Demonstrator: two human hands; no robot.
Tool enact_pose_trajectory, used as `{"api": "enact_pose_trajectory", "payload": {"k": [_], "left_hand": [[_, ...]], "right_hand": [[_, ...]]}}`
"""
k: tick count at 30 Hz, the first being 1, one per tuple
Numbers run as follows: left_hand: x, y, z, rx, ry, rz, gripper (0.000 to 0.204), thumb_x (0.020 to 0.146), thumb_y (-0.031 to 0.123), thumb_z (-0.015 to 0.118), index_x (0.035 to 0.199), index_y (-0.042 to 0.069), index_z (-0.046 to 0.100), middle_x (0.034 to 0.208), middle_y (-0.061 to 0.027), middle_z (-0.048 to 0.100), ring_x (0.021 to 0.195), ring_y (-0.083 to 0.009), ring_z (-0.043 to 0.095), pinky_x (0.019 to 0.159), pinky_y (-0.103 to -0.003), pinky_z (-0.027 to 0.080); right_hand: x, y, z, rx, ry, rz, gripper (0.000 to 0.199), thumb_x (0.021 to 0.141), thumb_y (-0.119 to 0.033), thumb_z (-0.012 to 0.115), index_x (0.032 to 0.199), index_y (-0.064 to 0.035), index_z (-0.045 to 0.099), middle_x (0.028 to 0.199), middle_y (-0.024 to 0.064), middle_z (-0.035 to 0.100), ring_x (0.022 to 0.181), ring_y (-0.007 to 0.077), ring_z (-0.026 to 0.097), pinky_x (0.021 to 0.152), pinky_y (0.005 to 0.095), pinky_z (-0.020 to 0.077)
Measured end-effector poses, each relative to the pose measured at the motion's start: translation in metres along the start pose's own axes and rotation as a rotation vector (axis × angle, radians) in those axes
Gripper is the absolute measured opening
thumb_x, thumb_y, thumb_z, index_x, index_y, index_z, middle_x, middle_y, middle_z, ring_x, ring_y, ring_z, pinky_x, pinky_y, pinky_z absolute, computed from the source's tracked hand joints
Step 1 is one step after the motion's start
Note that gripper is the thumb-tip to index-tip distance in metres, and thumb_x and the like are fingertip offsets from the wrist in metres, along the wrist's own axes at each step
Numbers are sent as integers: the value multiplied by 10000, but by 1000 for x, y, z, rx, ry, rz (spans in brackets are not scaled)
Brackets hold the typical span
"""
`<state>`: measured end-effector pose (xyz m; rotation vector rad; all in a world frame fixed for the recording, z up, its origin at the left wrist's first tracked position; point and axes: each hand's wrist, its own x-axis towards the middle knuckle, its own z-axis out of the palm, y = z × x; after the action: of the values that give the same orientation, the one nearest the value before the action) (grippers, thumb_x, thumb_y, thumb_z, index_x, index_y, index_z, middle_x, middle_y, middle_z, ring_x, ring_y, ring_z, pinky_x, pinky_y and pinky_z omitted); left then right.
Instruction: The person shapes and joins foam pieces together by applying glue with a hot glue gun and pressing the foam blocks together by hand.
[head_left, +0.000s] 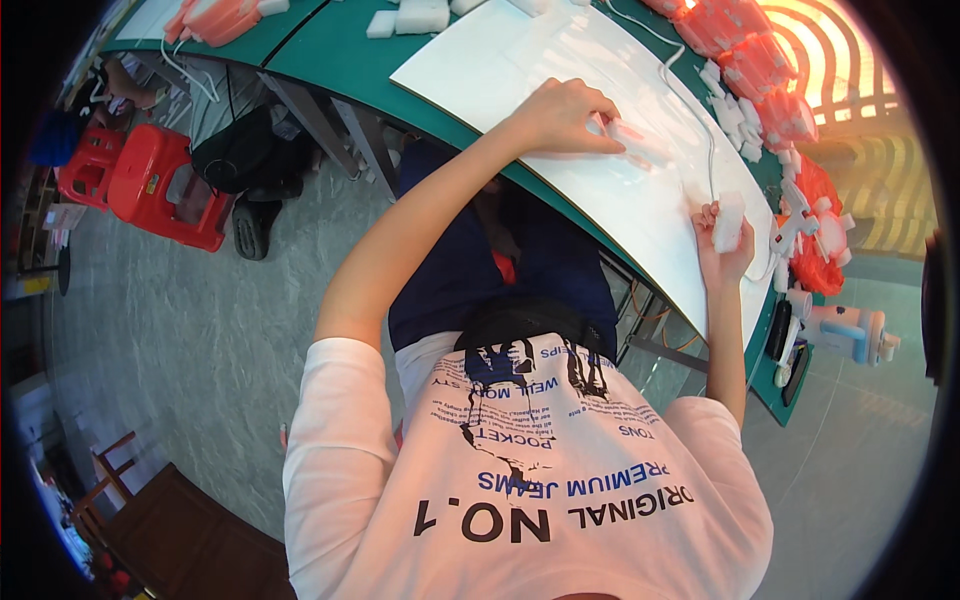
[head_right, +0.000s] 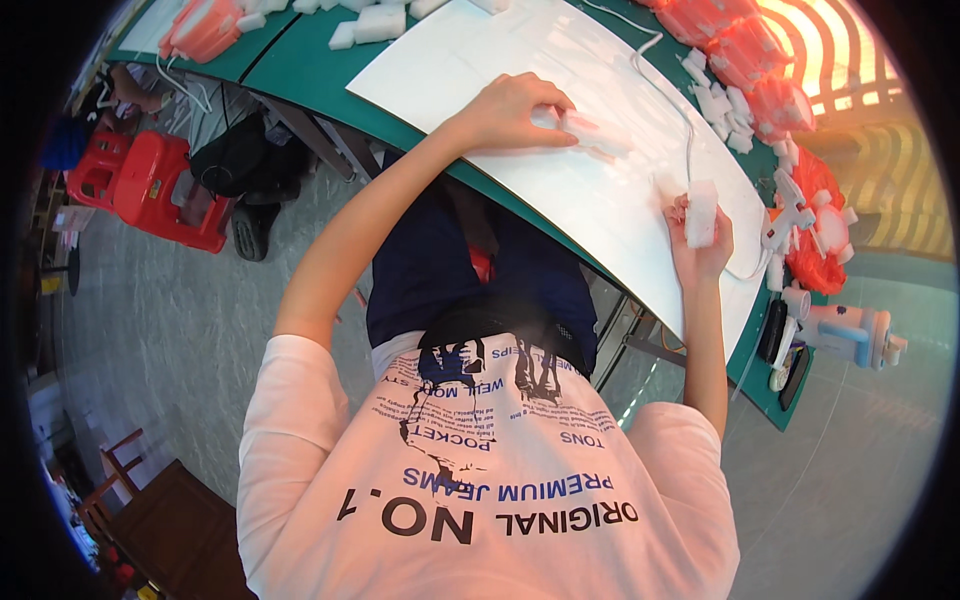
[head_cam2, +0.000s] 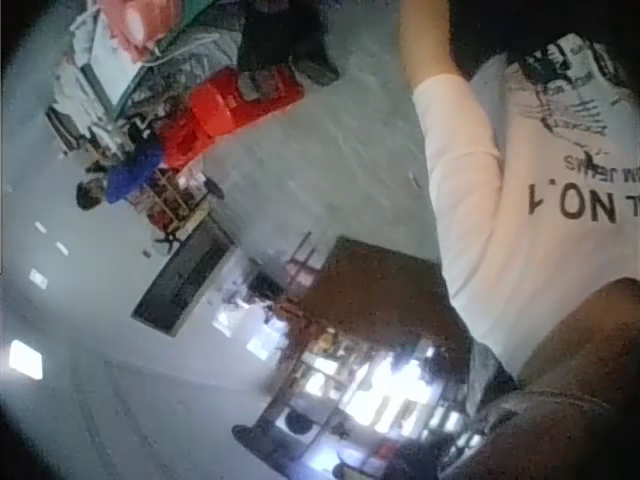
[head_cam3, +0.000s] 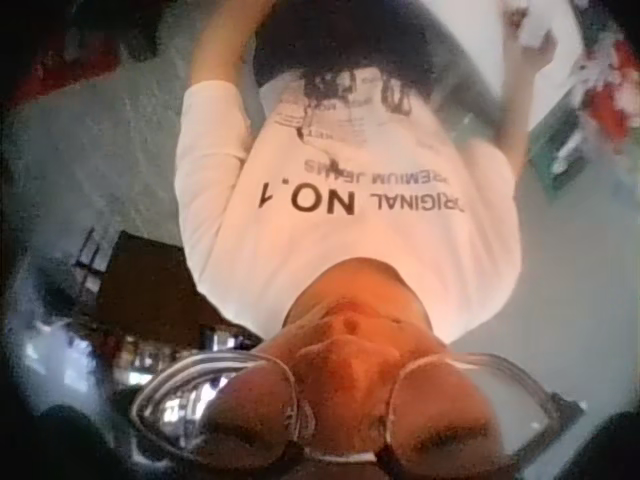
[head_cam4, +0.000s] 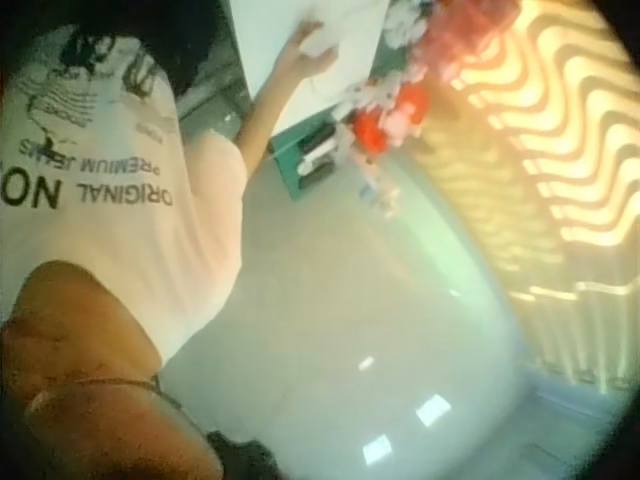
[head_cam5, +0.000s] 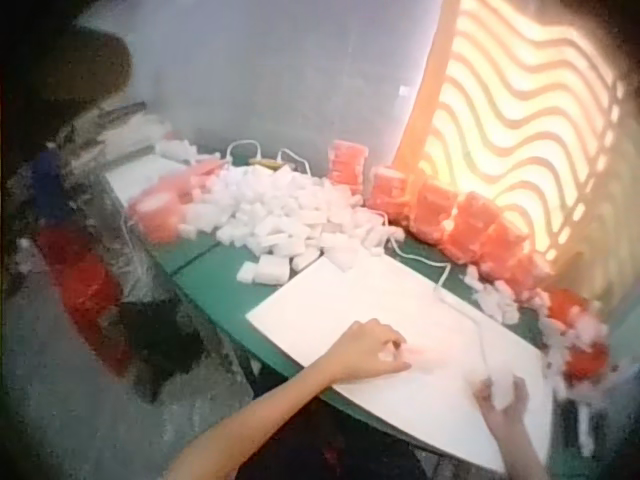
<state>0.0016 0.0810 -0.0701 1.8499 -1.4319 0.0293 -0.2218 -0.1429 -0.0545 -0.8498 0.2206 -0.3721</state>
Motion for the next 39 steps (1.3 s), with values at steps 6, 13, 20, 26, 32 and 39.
{"api": "enact_pose_trajectory", "payload": {"k": [6, 13, 20, 26, 32, 39], "left_hand": [[3, 0, -6, -18, 23, 4, 394, 701, 388, 690, 933, 71, 660, 858, -62, 646, 867, -238, 583, 771, -315, 460], [0, -3, -6, -47, 31, -6, 373, 691, 408, 686, 901, 101, 659, 872, -36, 644, 892, -228, 567, 785, -348, 412], [9, 6, -7, -90, 3, -11, 336, 657, 311, 729, 889, 80, 655, 865, -50, 641, 875, -240, 560, 770, -345, 413], [-1, 13, -10, -59, -23, -21, 332, 645, 274, 736, 894, 71, 653, 880, -60, 639, 885, -236, 557, 774, -342, 396], [5, 10, -9, -48, -33, -50, 323, 653, 276, 731, 897, 80, 651, 891, -56, 636, 908, -230, 552, 787, -340, 381], [8, 6, -12, -27, -9, -2, 329, 669, 322, 721, 902, 101, 650, 872, -30, 633, 895, -204, 551, 783, -332, 378]], "right_hand": [[-1, 3, 4, -20, 39, -1, 313, 824, -227, 477, 982, 43, 478, 855, 128, 502, 824, 197, 431, 772, 309, 361], [6, 4, -12, 77, -34, 60, 303, 839, -227, 488, 1052, -11, 483, 935, 126, 541, 879, 228, 521, 849, 344, 414], [1, 4, -10, 108, 19, 30, 290, 844, -245, 494, 1021, -17, 515, 985, 119, 578, 919, 237, 559, 855, 357, 447], [-4, 5, 4, -29, -29, 72, 255, 816, -222, 507, 975, -23, 509, 924, 110, 572, 884, 218, 564, 851, 336, 451], [-7, 2, 7, 20, 55, 99, 282, 827, -231, 499, 995, -4, 514, 955, 131, 580, 905, 231, 573, 854, 352, 455], [2, 4, -4, 35, 8, 85, 305, 842, -240, 482, 1023, 3, 516, 975, 134, 580, 900, 221, 568, 852, 326, 445]]}}
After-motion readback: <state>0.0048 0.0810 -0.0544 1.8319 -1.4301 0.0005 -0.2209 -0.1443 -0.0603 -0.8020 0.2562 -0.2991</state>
